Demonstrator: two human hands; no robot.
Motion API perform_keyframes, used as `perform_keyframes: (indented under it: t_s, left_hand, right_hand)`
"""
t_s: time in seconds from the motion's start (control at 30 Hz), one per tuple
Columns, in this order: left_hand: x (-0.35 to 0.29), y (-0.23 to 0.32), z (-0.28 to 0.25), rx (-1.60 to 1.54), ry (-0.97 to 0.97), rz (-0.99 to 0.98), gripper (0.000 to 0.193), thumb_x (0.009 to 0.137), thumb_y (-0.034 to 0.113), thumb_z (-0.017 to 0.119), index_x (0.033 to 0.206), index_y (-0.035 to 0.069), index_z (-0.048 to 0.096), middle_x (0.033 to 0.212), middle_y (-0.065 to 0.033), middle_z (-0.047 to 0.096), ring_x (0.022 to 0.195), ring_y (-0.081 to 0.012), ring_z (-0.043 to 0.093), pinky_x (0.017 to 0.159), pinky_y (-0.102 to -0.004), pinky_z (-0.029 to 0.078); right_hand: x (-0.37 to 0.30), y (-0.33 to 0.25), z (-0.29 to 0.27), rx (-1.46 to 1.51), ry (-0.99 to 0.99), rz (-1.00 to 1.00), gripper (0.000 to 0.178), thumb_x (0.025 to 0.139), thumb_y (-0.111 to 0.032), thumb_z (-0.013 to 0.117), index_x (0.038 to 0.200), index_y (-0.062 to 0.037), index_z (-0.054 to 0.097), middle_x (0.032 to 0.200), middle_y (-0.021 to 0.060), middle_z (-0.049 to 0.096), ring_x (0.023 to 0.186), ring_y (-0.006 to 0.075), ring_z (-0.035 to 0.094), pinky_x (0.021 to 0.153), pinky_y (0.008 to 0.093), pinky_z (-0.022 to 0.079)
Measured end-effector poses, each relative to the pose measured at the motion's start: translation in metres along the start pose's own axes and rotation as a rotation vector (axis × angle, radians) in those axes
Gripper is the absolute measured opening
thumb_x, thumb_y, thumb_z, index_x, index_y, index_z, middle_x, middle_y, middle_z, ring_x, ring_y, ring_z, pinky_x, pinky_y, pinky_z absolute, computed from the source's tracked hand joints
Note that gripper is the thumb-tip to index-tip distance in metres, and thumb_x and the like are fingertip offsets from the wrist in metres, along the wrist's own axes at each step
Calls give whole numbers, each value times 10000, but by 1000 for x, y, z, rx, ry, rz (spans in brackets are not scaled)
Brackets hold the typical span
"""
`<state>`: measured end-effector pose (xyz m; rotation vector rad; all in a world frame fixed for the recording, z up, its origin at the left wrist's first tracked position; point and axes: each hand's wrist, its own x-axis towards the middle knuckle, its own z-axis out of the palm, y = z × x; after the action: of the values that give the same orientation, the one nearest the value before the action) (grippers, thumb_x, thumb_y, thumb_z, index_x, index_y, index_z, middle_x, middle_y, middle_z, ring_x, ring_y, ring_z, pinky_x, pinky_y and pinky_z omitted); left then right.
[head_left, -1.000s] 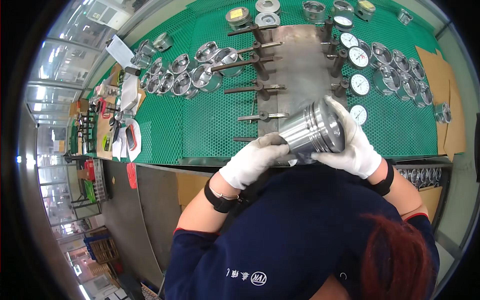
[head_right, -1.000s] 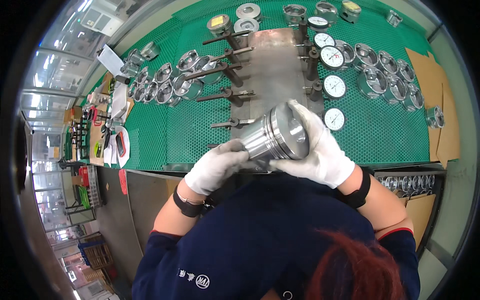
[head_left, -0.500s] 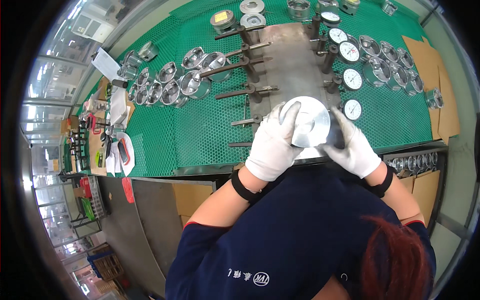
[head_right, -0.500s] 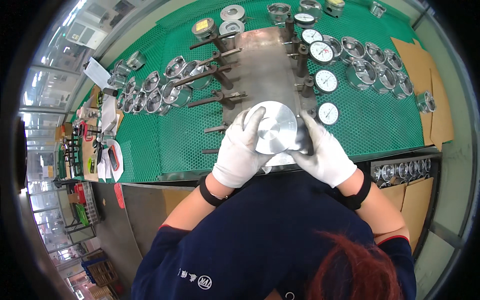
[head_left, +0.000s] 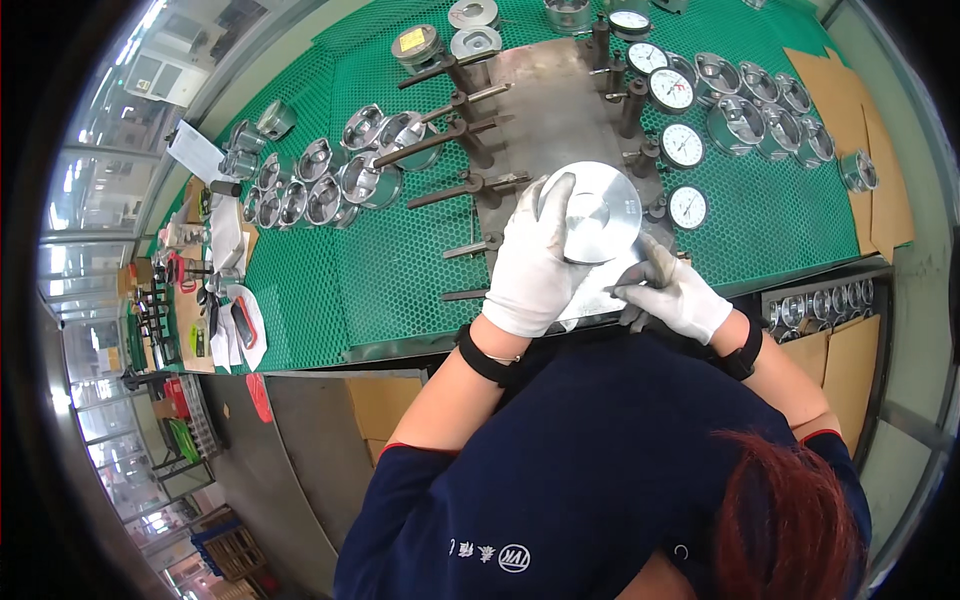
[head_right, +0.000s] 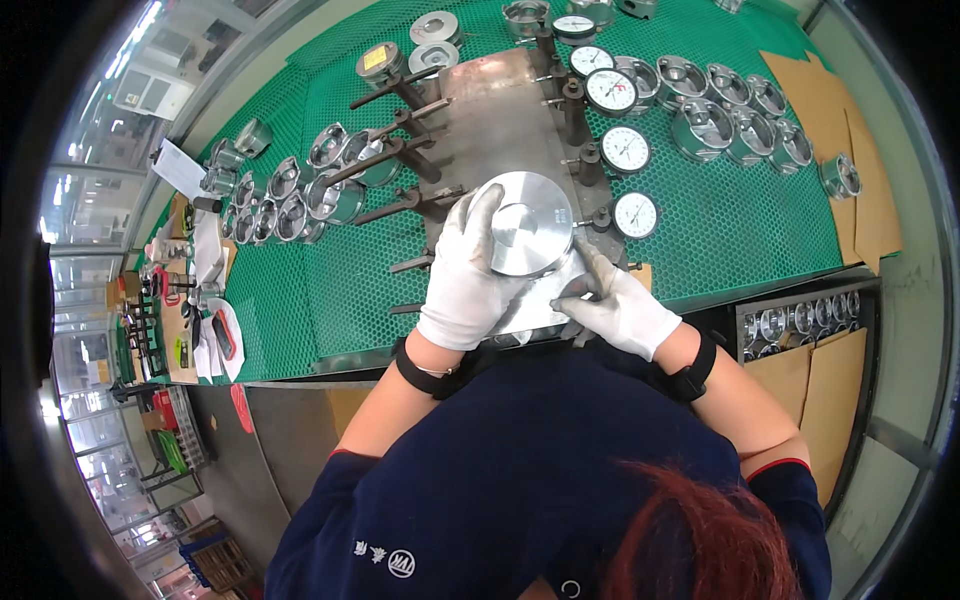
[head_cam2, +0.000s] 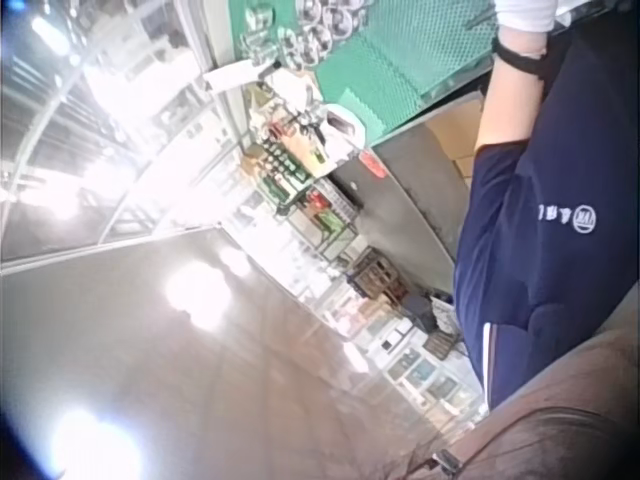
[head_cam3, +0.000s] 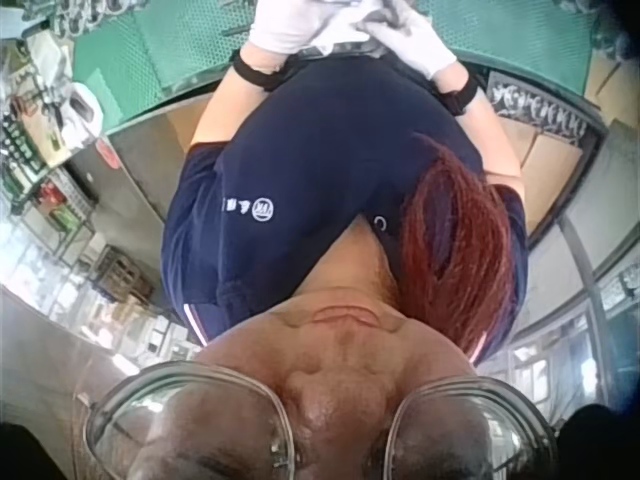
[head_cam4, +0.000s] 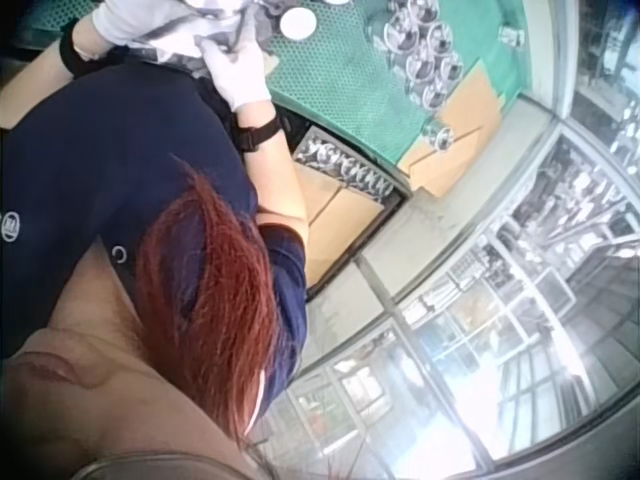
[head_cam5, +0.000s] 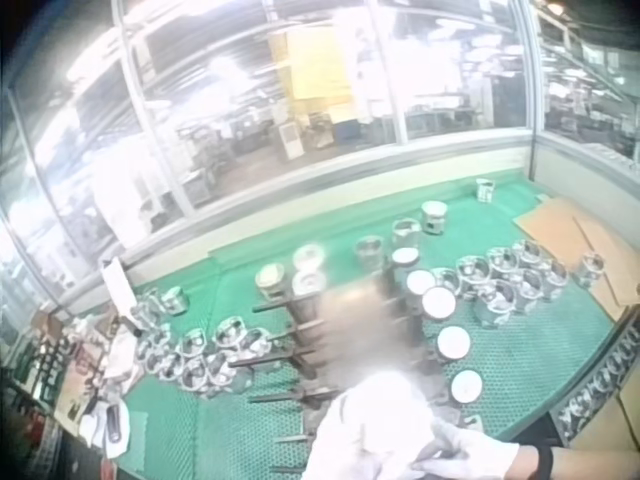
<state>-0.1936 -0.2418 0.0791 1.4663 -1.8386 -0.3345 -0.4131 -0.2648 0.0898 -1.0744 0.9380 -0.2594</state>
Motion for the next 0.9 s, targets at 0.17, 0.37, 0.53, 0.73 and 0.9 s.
perform_keyframes:
  t_s: [0.17,0.37,0.53,0.73,0.9]
  left_hand:
    - [1,1,1,33,-4,2,944,661,196,874,1452,25,390,1366,-286,486,1279,-467,478,1036,-501,447]
    - [2,2,1,41,5,6,929,661,185,868,1446,25,398,1378,-288,472,1277,-463,482,1037,-496,448]
    - [2,3,2,13,12,-24,926,655,183,871,1439,25,406,1380,-292,468,1273,-466,485,1037,-493,450]
    - [2,3,4,29,44,1,911,651,162,868,1433,35,419,1371,-285,483,1241,-476,513,1015,-484,473]
    - [3,2,0,-1,93,62,812,641,118,836,1368,26,486,1316,-253,553,1187,-436,568,977,-461,506]
  right_hand:
    - [5,11,-4,-76,29,-53,930,894,-96,667,1586,6,54,1069,135,622,819,152,652,638,279,585]
    - [1,-3,1,-26,26,23,920,887,-105,680,1590,1,95,1045,112,636,854,142,631,705,260,553]
    - [6,7,-4,-129,49,-29,940,872,-128,696,1590,3,104,1022,107,659,860,149,639,749,260,531]
    - [8,11,-5,-153,59,-46,949,872,-167,704,1586,15,107,995,110,676,877,150,640,777,268,524]
    - [1,3,-9,-225,33,-35,986,865,-173,731,1579,40,86,987,104,675,856,146,644,788,261,529]
